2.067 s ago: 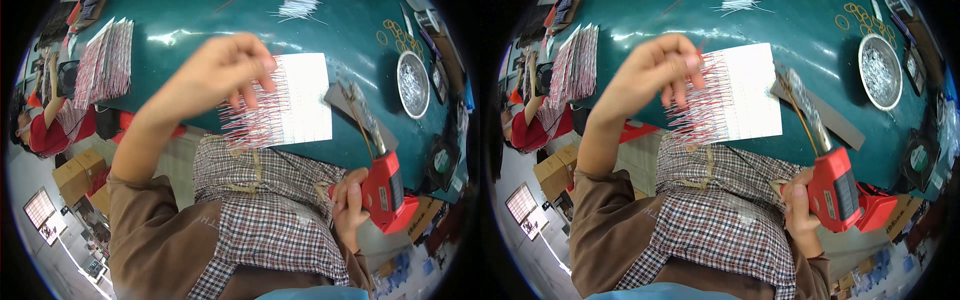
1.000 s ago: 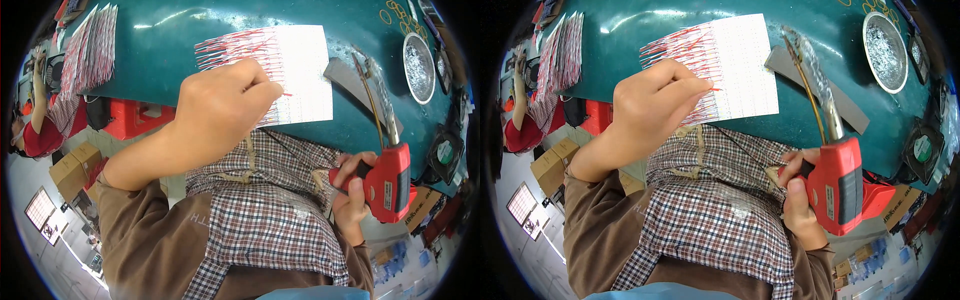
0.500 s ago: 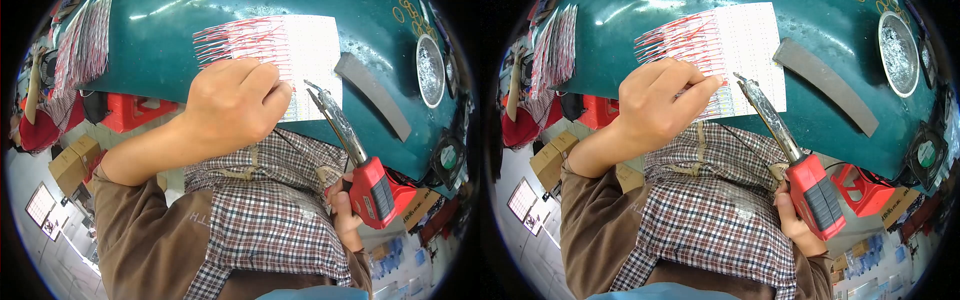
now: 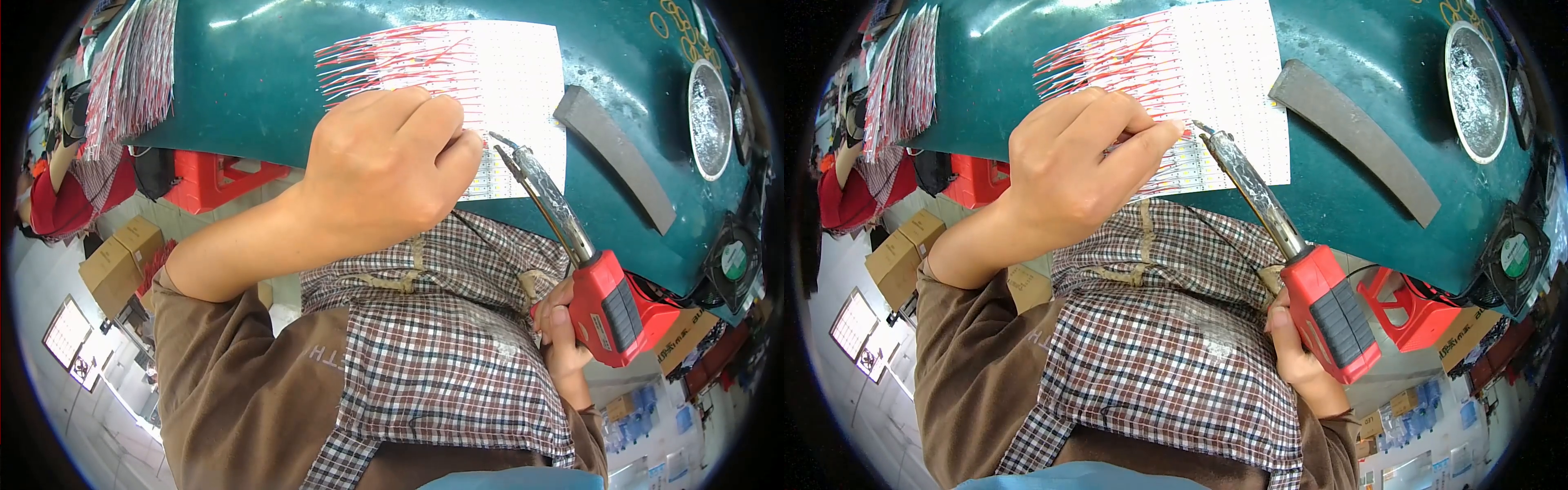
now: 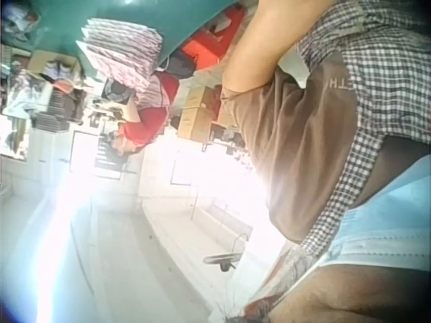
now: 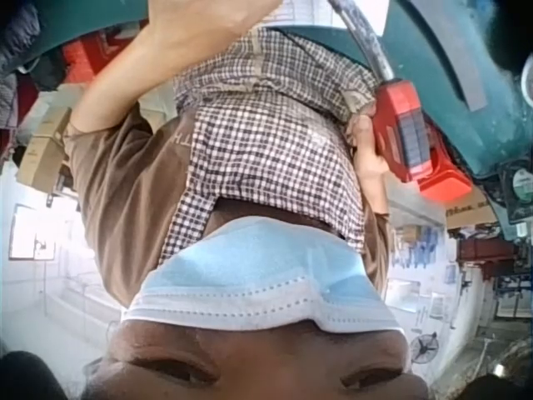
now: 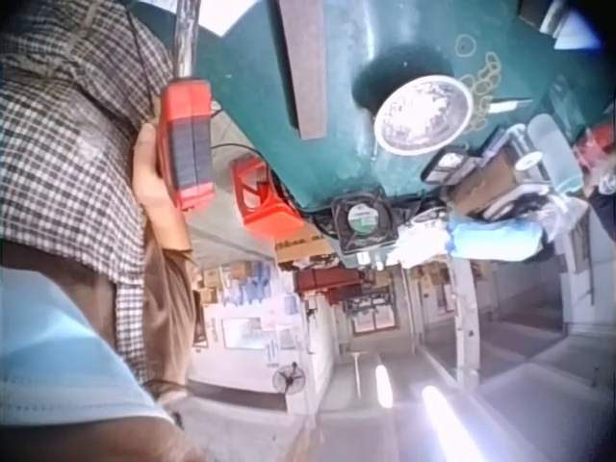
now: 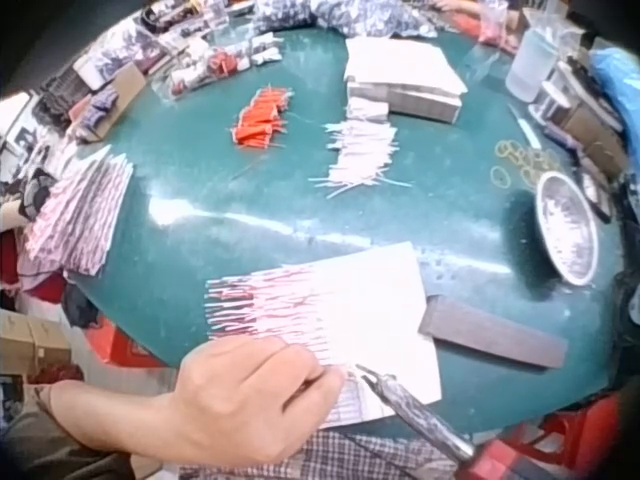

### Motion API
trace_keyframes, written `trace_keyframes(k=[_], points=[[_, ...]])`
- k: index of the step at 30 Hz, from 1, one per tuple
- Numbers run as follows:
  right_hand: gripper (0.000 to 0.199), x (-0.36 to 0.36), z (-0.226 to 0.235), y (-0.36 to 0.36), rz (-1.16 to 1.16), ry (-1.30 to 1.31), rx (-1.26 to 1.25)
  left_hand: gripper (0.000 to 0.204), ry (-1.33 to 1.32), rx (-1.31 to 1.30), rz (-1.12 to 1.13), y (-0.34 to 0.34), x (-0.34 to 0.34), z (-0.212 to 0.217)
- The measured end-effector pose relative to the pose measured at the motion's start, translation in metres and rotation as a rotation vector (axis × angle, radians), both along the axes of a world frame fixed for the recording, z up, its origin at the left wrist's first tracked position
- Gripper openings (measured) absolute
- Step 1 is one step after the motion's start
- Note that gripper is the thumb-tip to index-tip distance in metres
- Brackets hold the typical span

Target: The person attaches wires to an LED board by placing the wire ends onto the board contacts and soldering them in place using a soldering gun.

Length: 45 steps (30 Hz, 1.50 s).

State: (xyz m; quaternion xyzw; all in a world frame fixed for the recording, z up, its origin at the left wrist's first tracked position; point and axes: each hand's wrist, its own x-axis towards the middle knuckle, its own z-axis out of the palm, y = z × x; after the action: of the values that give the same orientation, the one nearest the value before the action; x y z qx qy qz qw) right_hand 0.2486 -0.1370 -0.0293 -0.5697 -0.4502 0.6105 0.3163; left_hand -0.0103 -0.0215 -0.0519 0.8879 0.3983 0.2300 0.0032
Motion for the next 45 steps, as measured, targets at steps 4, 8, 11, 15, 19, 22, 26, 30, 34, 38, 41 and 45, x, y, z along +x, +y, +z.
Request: trace_keyframes(k=[4, 8, 11, 15, 19, 22, 26, 30, 34, 38, 41, 45], points=[[0.009, 0.000, 0.001, 0.001, 0.008, -0.004, -0.025, 0.027, -0.008, -0.015, 0.014, 0.001, 0.002, 0.000], [0.008, -0.002, 0.002, 0.002, -0.018, -0.008, -0.043, 0.027, -0.015, -0.011, 0.012, 0.001, 0.002, 0.000], [0.008, -0.005, 0.003, 0.003, -0.049, 0.004, 0.032, 0.027, -0.003, -0.016, 0.009, 0.001, 0.002, 0.000], [0.008, -0.009, 0.006, 0.006, -0.115, 0.034, 0.011, 0.026, 0.007, -0.052, 0.013, 0.000, 0.002, 0.002], [0.009, -0.008, 0.007, 0.005, -0.113, 0.057, 0.008, 0.025, -0.011, -0.017, 0.010, 0.000, 0.002, -0.001], [0.011, -0.004, 0.006, 0.002, -0.112, 0.069, 0.024, 0.026, -0.022, -0.004, 0.006, 0.001, 0.003, -0.001], [0.018, -0.006, 0.009, -0.001, -0.144, 0.042, -0.008, 0.029, 0.005, -0.038, -0.009, -0.001, 0.002, 0.003], [0.023, 0.004, 0.006, -0.009, -0.096, -0.024, 0.001, 0.030, 0.015, -0.036, -0.016, -0.003, 0.001, 0.003], [0.019, 0.003, 0.007, -0.007, -0.039, -0.066, -0.036, 0.031, -0.017, -0.031, -0.029, -0.002, 0.001, 0.002], [0.015, 0.006, 0.002, -0.005, 0.024, -0.016, 0.004, 0.031, -0.030, -0.037, -0.040, -0.002, 0.000, 0.001], [0.014, 0.004, 0.003, -0.004, -0.004, -0.019, -0.002, 0.030, -0.049, -0.034, -0.041, -0.001, 0.001, 0.001], [0.015, 0.005, 0.003, -0.005, -0.008, -0.003, -0.002, 0.030, -0.061, -0.045, -0.040, -0.002, 0.001, 0.001]])
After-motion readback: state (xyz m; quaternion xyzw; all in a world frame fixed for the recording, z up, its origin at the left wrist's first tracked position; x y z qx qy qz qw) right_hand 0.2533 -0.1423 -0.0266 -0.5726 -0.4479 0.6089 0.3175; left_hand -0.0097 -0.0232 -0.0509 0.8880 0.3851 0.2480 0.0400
